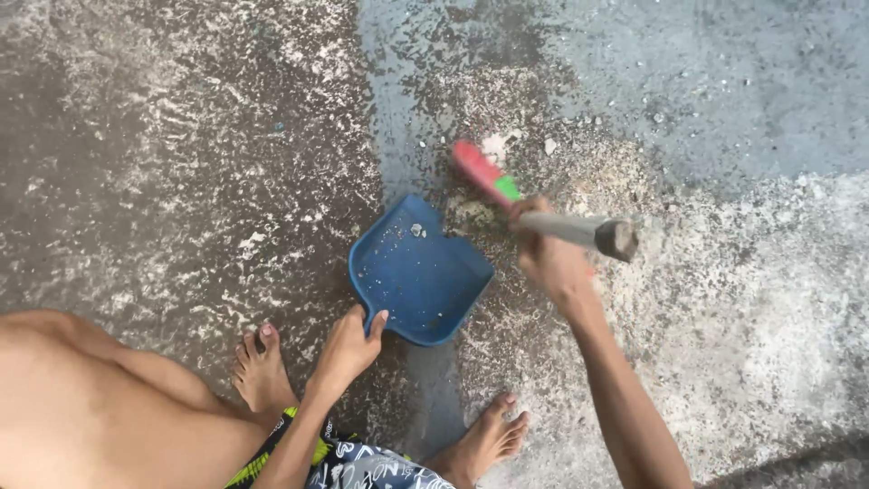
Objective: Sweeping debris and small stones into a blue dustpan on an outdoor concrete rooftop.
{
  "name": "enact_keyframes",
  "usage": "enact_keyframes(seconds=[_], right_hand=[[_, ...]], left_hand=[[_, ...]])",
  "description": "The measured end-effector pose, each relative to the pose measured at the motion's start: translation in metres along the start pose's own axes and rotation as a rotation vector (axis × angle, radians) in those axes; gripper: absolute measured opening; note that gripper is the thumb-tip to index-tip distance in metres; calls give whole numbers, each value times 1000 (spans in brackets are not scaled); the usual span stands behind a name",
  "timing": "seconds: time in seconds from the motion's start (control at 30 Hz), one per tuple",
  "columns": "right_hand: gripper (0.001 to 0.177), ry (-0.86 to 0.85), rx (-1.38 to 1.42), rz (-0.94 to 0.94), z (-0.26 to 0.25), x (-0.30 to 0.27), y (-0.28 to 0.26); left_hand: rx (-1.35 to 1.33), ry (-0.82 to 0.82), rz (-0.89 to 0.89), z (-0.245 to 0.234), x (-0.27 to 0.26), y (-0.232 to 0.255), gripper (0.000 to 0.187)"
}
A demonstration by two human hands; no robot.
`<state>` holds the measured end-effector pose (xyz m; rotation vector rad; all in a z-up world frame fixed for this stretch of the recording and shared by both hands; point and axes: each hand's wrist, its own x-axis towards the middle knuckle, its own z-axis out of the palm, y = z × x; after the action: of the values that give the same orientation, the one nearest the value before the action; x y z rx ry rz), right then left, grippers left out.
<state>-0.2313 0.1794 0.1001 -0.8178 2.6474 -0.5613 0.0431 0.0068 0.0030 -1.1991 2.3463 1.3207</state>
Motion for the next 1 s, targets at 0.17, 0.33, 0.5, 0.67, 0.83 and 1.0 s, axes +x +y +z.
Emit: enact_keyframes(seconds=[0.17, 0.33, 0.5, 0.67, 0.83, 1.0], right_hand=[[18, -56, 275, -231, -7, -44, -32], [19, 153, 291, -275, -30, -29, -16], [22, 11, -15, 133, -19, -14, -34], [20, 62, 369, -379, -12, -26, -22], [21, 259, 327, -414, -26, 34, -24], [17, 186, 122, -175, 4, 85, -41]], left_hand=[[-23, 0, -17, 0, 6, 3, 43], [-43, -19, -6, 9, 14, 3, 42], [-41, 15, 6, 11, 26, 2, 42], [-106, 93, 28, 9, 35, 4, 41], [-117, 112, -12, -13, 41, 13, 41], [-62, 133, -20, -24, 77, 17, 43]])
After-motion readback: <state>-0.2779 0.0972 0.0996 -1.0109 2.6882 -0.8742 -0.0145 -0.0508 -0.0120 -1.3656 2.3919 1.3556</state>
